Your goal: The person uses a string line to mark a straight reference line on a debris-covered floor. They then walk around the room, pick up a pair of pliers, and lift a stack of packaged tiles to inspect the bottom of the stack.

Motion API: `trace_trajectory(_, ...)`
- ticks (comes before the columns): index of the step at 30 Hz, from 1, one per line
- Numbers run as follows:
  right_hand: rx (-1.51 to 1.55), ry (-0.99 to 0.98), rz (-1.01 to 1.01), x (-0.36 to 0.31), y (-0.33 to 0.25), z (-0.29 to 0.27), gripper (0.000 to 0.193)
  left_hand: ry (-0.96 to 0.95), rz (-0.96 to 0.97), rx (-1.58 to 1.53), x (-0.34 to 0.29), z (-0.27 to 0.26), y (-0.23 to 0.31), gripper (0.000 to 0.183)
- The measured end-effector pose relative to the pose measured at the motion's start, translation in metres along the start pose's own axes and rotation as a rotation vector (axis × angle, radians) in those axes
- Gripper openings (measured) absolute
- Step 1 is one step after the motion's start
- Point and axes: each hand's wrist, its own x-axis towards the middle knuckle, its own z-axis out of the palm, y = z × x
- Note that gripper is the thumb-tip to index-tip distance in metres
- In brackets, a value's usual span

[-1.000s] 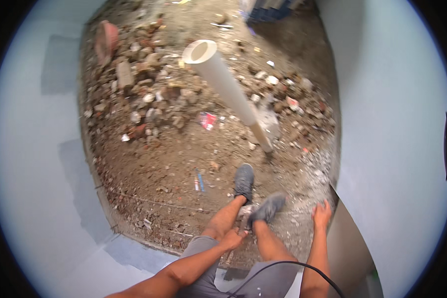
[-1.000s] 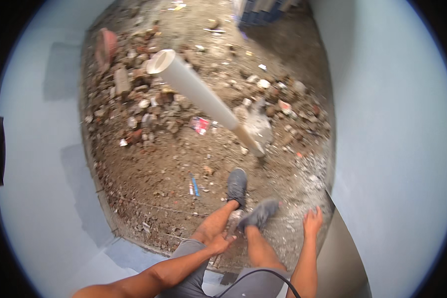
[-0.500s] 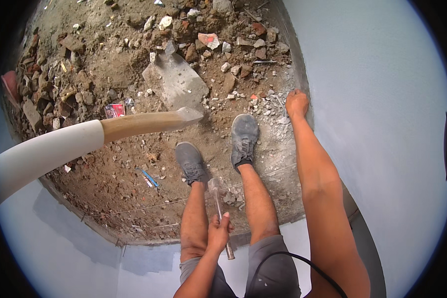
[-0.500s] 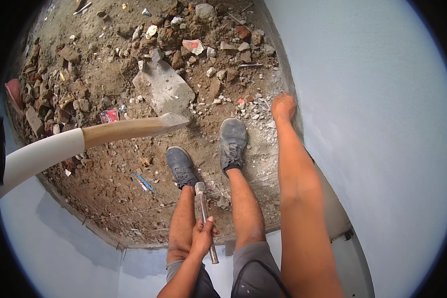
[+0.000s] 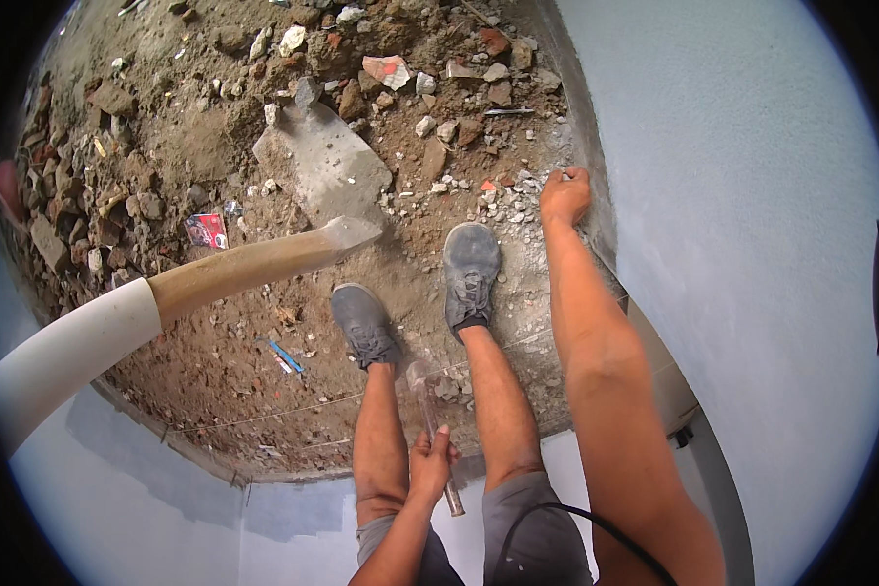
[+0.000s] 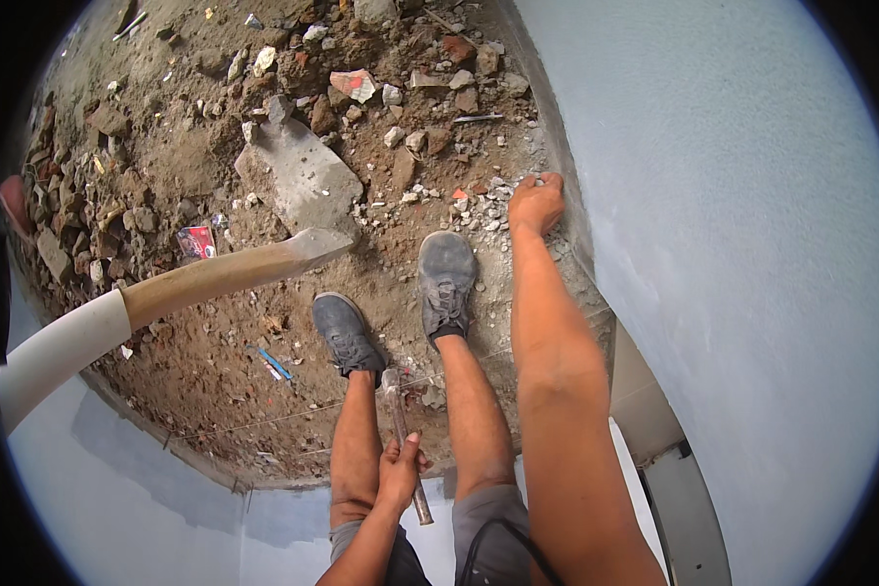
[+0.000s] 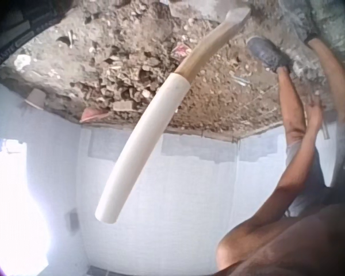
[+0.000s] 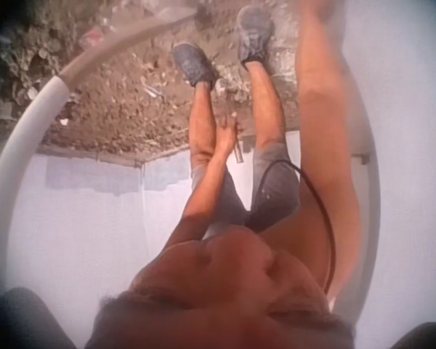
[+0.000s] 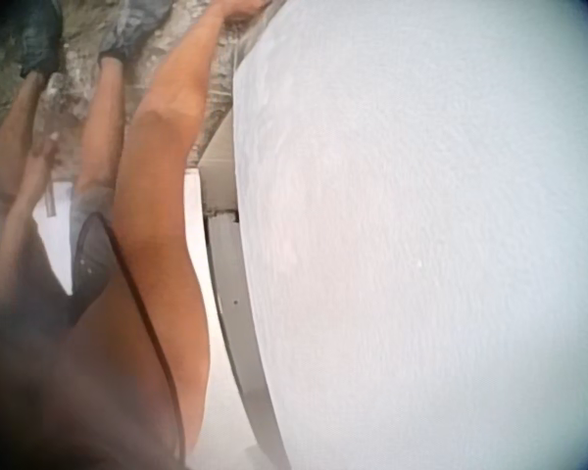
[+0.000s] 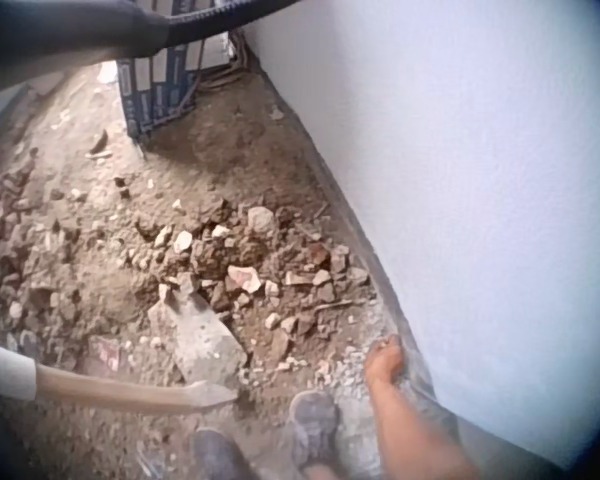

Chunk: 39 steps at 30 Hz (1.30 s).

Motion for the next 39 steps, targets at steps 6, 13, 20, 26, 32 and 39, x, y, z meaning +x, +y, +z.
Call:
trace_trajectory(6,-0.016,0.049,0.004,-0.019,-0.022,-0.009,0.033,-0.013,0.014,0.037,-0.003,0.0,0.001,0.026)
trace_trajectory(13,-0.075,-0.049,-0.036,-0.008,-0.017,-0.008,0.023,-0.012,0.022,0.057,-0.002,0.001,0.001,0.027)
trace_trajectory(20,0.0,-0.136,-0.07,0.009,-0.009,-0.005,0.025,-0.038,0.003,0.044,-0.001,0.005,0.001,0.026)
trace_trajectory(26,-0.042,-0.217,-0.107,0.013,-0.012,0.003,0.025,-0.049,-0.008,0.059,-0.002,0.007,0.004,0.025)
trace_trajectory(32,0.27,-0.179,-0.22,0.005,-0.044,0.0,0.036,-0.04,0.01,0.019,-0.001,0.006,0.003,0.025)
trace_trajectory(39,0.147,-0.436,-0.327,0.018,-0.05,-0.002,0.063,-0.064,0.017,0.038,0.0,0.005,0.004,0.025)
